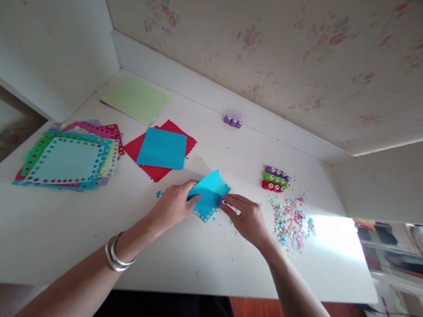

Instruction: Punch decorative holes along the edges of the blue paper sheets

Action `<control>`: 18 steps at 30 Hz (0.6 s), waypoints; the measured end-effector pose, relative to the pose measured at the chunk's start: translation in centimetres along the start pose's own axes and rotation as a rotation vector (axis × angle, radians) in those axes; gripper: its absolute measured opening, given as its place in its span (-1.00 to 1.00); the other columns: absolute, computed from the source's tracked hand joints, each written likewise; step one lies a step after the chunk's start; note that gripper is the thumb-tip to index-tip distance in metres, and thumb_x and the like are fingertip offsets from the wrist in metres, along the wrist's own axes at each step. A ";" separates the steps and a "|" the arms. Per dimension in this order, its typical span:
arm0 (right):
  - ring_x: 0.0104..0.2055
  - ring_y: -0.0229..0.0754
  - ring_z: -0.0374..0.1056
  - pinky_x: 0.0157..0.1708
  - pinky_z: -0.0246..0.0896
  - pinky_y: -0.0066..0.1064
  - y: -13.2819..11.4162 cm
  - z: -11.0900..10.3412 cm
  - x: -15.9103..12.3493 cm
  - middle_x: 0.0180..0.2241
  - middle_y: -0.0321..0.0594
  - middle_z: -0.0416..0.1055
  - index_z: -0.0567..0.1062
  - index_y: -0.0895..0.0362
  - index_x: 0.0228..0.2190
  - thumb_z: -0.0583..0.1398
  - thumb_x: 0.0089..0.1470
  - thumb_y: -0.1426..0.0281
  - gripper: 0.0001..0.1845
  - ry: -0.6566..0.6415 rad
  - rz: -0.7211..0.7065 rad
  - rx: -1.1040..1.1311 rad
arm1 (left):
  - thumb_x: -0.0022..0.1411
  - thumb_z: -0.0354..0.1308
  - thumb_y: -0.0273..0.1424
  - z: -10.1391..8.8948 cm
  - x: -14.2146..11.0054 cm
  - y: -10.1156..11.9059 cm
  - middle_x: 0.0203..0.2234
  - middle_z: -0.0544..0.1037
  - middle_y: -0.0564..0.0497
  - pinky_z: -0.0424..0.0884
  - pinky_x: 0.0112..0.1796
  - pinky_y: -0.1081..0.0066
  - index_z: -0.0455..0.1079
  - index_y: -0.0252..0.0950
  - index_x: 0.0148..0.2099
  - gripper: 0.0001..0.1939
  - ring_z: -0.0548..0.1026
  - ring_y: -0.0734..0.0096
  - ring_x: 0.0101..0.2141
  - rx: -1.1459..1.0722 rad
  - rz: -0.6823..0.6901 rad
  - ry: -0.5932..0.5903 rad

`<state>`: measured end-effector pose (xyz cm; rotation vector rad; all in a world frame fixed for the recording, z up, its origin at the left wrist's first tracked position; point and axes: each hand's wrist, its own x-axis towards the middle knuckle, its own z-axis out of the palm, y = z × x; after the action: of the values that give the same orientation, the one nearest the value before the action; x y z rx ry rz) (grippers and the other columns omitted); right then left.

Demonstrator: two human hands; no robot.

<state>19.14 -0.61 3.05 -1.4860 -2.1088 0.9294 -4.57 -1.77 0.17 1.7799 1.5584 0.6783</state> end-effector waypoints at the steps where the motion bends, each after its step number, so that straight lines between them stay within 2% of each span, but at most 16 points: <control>1: -0.06 0.04 0.47 -0.01 0.37 -0.06 0.1 0.0 0.0 -0.11 -0.20 0.57 0.63 -0.11 -0.14 0.25 0.15 0.23 -0.77 0.004 0.011 0.003 | 0.32 0.09 -0.26 0.0 0.0 0.0 -0.25 0.65 -0.06 0.45 -0.27 0.39 0.41 -0.24 0.05 -0.69 0.62 0.19 -0.28 -0.004 0.002 -0.002; 6: -0.11 0.01 0.49 -0.08 0.42 -0.13 -0.2 -0.2 0.1 -0.11 -0.22 0.57 0.63 -0.11 -0.14 0.24 0.15 0.22 -0.76 -0.013 0.027 -0.015 | 0.32 0.09 -0.25 0.0 0.0 -0.1 -0.24 0.65 -0.06 0.44 -0.27 0.39 0.40 -0.24 0.06 -0.68 0.62 0.19 -0.27 -0.006 0.007 -0.014; 11: -0.09 -0.04 0.48 -0.06 0.37 -0.17 -0.8 -0.9 0.7 -0.12 -0.22 0.57 0.63 -0.08 -0.14 0.17 0.22 0.26 -0.75 -0.035 0.001 -0.007 | 0.33 0.10 -0.25 0.0 0.0 -0.1 -0.23 0.65 -0.06 0.43 -0.29 0.39 0.40 -0.25 0.06 -0.68 0.62 0.18 -0.26 -0.009 0.015 -0.023; 18: -0.37 -0.14 0.47 -0.35 0.36 -0.30 0.1 -1.9 2.1 -0.35 -0.28 0.59 0.63 -0.09 -0.23 0.28 0.08 0.16 -0.77 -0.126 0.181 0.007 | 0.31 0.12 -0.26 0.1 -0.1 -0.2 -0.26 0.65 -0.08 0.43 -0.30 0.40 0.41 -0.25 0.08 -0.66 0.62 0.19 -0.28 -0.014 0.008 -0.025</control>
<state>19.71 1.91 4.21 -1.6763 -2.0803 1.1217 -4.64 -1.82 -0.04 1.7781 1.5271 0.6670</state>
